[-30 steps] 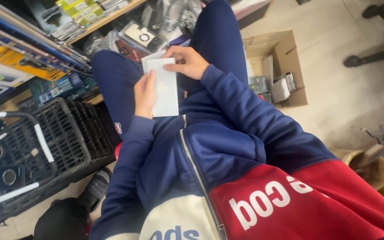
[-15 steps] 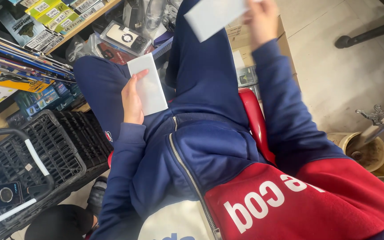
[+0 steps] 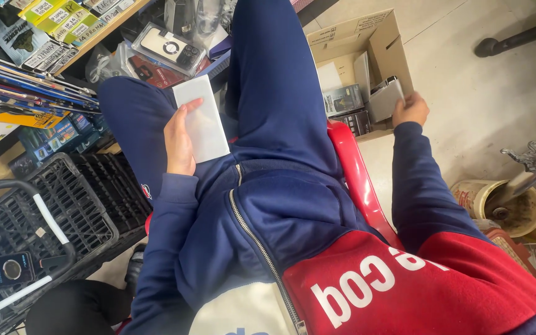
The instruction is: The person sits cross-legged on a stool and repeatedly wraps small black boxes with white paper. They pick up a box, place it on the paper, fold the paper around it, and then place the wrapped item into a cardboard box to their right. This process is repeated multiple times throughout the video.
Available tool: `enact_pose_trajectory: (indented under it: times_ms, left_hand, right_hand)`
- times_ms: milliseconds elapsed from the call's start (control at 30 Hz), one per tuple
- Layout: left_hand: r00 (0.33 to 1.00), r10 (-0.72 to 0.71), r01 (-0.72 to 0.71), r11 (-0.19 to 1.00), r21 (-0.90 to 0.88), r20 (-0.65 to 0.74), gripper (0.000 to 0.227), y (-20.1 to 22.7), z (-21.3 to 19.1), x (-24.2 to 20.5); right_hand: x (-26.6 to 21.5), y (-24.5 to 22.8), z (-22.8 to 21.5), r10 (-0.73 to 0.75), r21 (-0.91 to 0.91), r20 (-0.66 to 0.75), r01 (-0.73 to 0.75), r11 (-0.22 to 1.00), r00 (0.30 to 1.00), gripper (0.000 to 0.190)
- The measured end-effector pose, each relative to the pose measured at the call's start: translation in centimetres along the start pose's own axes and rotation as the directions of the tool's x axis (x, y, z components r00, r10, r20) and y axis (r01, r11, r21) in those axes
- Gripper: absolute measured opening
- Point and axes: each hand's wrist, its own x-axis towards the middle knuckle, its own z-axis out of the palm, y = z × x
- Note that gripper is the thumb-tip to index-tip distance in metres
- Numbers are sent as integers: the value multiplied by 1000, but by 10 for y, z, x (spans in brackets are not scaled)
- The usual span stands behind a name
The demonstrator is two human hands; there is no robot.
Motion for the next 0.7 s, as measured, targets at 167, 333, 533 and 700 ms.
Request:
enact_pose_trajectory:
  times_ms: [167,333,533,700]
  left_hand:
    - [1000,1,-2,1000,23,21,37,1,3,0]
    - [1000,14,-14,1000,19,0,37,0,6,1]
    - [1000,18,-18,1000,3,16,36,0,14,4]
    - [997,69,-69,997,-18,24,34,-4,17,9]
  right_hand:
    - [-18,-8,2,20,-203,86,-2,979,996,8]
    - [-18,-4,18,41,-314,194,23,949,980,10]
    - [-23,-39,-8,131,-292,194,-70,954,972,23]
    - [-27,-38,2,137,-393,241,-32,919,961,8]
